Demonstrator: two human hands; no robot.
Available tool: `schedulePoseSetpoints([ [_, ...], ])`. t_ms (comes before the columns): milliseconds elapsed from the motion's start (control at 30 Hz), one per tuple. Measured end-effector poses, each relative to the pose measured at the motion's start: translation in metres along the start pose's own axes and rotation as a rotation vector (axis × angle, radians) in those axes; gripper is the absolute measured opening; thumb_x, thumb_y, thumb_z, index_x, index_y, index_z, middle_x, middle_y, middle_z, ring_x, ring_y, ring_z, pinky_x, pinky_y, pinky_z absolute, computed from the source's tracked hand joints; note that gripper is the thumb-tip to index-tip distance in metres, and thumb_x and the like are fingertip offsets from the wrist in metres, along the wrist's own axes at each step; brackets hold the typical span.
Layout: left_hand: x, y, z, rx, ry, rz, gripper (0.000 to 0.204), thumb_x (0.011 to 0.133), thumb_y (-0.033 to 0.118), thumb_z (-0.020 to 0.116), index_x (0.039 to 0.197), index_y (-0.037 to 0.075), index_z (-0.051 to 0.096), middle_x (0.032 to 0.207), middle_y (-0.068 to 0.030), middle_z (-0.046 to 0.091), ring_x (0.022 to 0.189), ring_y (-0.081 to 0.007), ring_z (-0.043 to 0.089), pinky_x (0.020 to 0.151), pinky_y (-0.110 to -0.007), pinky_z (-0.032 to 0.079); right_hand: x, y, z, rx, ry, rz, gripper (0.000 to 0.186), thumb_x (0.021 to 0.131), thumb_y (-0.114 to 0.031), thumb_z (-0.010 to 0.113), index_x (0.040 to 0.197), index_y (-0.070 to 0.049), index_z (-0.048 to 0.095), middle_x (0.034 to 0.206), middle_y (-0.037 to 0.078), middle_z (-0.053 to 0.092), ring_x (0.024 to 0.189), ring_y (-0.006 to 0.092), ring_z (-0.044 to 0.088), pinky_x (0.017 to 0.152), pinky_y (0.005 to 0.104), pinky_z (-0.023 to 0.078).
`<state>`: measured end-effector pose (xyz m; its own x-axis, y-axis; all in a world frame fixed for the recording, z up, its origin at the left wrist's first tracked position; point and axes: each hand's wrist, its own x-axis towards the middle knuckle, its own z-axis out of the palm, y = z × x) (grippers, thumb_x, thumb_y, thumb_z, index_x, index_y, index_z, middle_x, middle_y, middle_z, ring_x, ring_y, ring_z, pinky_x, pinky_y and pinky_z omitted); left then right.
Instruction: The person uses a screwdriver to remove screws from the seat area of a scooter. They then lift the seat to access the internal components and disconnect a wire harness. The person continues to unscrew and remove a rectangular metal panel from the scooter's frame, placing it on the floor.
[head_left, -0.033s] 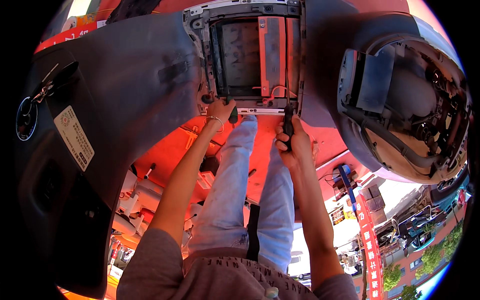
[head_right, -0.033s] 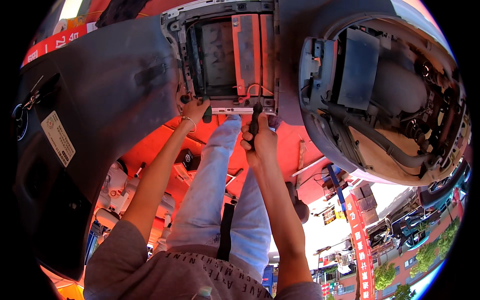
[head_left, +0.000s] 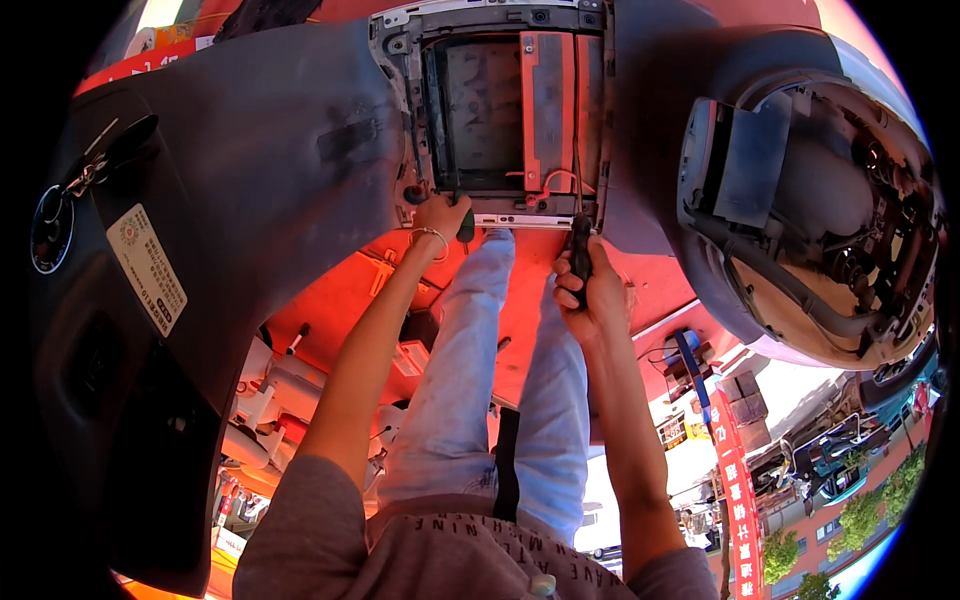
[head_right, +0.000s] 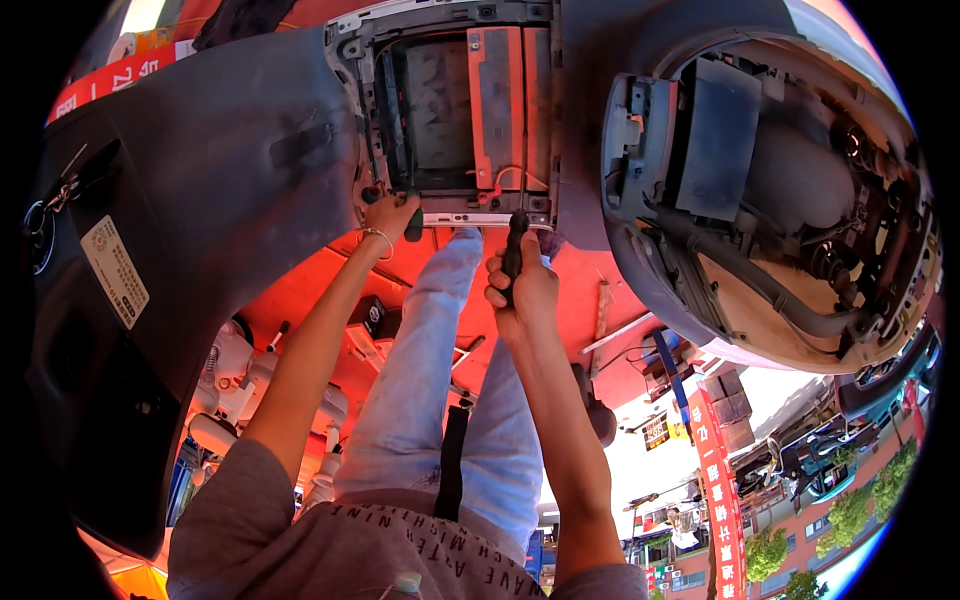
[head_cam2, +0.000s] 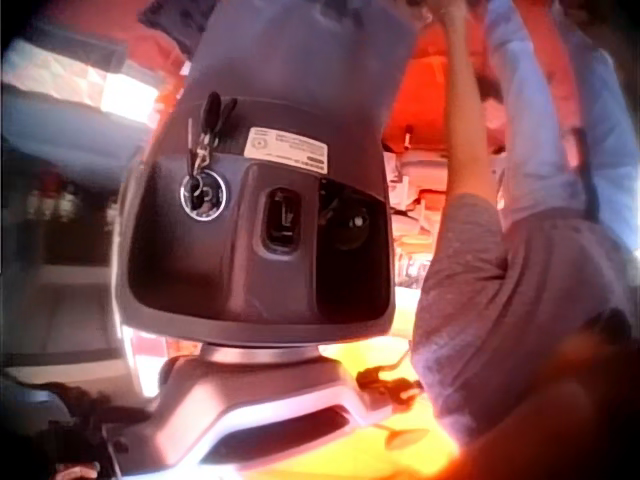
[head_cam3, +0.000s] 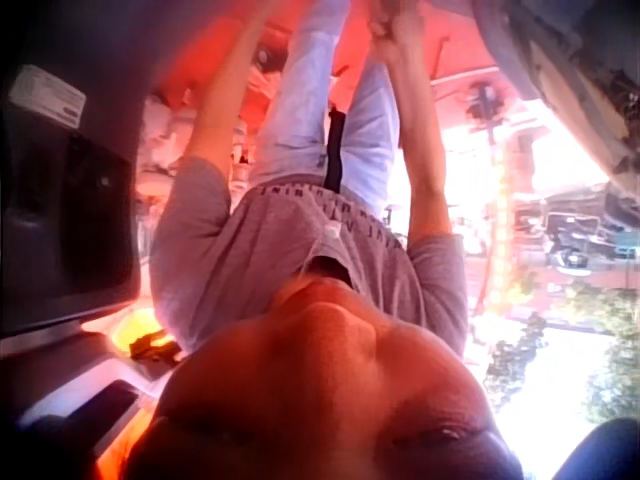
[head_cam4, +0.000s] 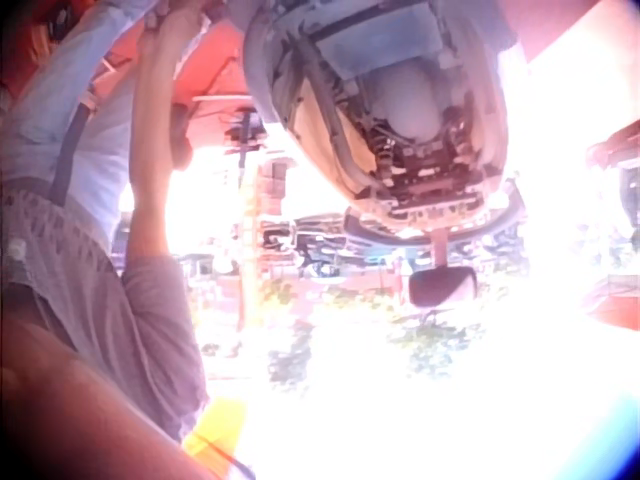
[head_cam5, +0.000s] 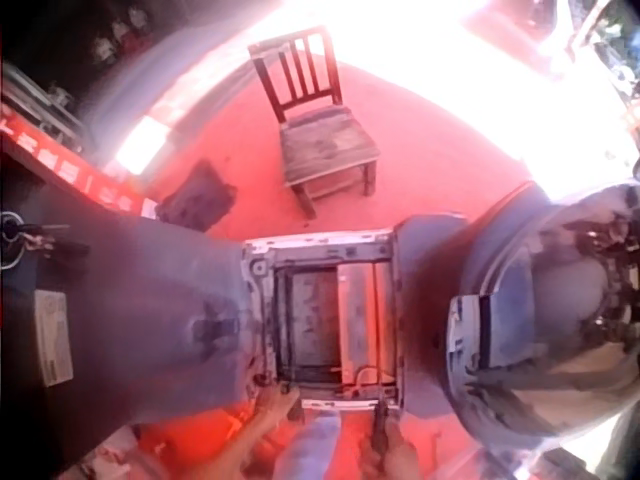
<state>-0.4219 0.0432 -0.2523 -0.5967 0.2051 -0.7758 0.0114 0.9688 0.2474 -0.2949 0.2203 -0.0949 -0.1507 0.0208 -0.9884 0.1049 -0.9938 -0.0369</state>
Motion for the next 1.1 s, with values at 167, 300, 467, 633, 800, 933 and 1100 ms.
schedulePoseSetpoints([
  [167,0.015,-0.006,0.008,0.078,0.004,-0.070,0.050,0.074,0.046,0.046,0.080,0.001,0.065,0.079,-0.0209,0.062,0.078,-0.0346,0.061,0.071,-0.041,0.048,-0.063,0.020,-0.019,-0.351,-0.042,-0.147,0.034,0.092,-0.035,0.041,0.080,-0.004,0.048,0.059,0.003,0.048,0.041,0.0063,0.036,0.034,0.0199,0.025],
  [300,0.015,-0.009,0.010,0.065,0.067,-0.155,0.052,0.073,0.050,0.049,0.086,0.002,0.065,0.085,-0.0213,0.062,0.081,-0.0336,0.061,0.071,-0.041,0.049,-0.073,0.038,-0.047,-0.601,-0.081,-0.200,0.034,0.092,-0.028,0.044,0.069,-0.004,0.048,0.053,0.002,0.046,0.038,0.0065,0.037,0.033,0.0217,0.025],
  [467,-0.007,-0.015,-0.002,-0.164,0.120,-0.168,0.056,0.071,0.055,0.054,0.090,0.003,0.065,0.087,-0.0189,0.063,0.082,-0.0329,0.061,0.073,-0.039,0.047,-0.057,0.036,-0.083,-0.824,-0.142,-0.145,0.030,0.091,-0.028,0.045,0.076,-0.002,0.050,0.053,0.003,0.045,0.037,0.0071,0.036,0.032,0.0217,0.025],
  [633,-0.009,-0.031,0.045,-0.220,0.168,-0.088,0.053,0.071,0.057,0.053,0.082,0.006,0.067,0.075,-0.0143,0.062,0.071,-0.0266,0.060,0.068,-0.036,0.046,-0.038,0.030,-0.113,-1.034,-0.215,-0.206,0.030,0.090,-0.028,0.046,0.075,-0.002,0.051,0.054,0.004,0.047,0.037,0.0065,0.035,0.033,0.0209,0.024],
  [800,-0.088,-0.003,0.063,-1.024,-0.002,-0.202,0.051,0.072,0.057,0.056,0.072,0.006,0.062,0.053,-0.0003,0.048,0.048,-0.0119,0.042,0.049,-0.030,0.037,-0.024,0.050,-0.147,-1.188,-0.103,-0.226,0.030,0.089,-0.026,0.048,0.071,-0.003,0.049,0.053,0.004,0.047,0.036,0.0074,0.036,0.033,0.0232,0.024],
  [933,-0.209,-0.043,0.127,-1.733,-0.086,-0.013,0.041,0.081,0.048,0.054,0.081,0.007,0.057,0.062,0.0052,0.040,0.049,-0.0037,0.032,0.044,-0.019,0.022,0.007,0.082,-0.177,-1.529,-0.113,-0.099,0.029,0.088,-0.025,0.049,0.068,-0.003,0.047,0.052,0.005,0.047,0.036,0.0078,0.037,0.033,0.0233,0.025],
  [1100,-0.298,-0.095,0.233,-1.943,0.113,-0.167,0.032,0.084,0.034,0.059,0.091,0.002,0.057,0.066,0.0022,0.051,0.057,-0.0039,0.041,0.050,-0.017,0.032,0.101,0.160,-0.179,-1.807,-0.229,-0.098,0.031,0.085,-0.024,0.054,0.065,0.000,0.050,0.046,0.003,0.047,0.038,0.0113,0.046,0.037,0.0252,0.035],
])
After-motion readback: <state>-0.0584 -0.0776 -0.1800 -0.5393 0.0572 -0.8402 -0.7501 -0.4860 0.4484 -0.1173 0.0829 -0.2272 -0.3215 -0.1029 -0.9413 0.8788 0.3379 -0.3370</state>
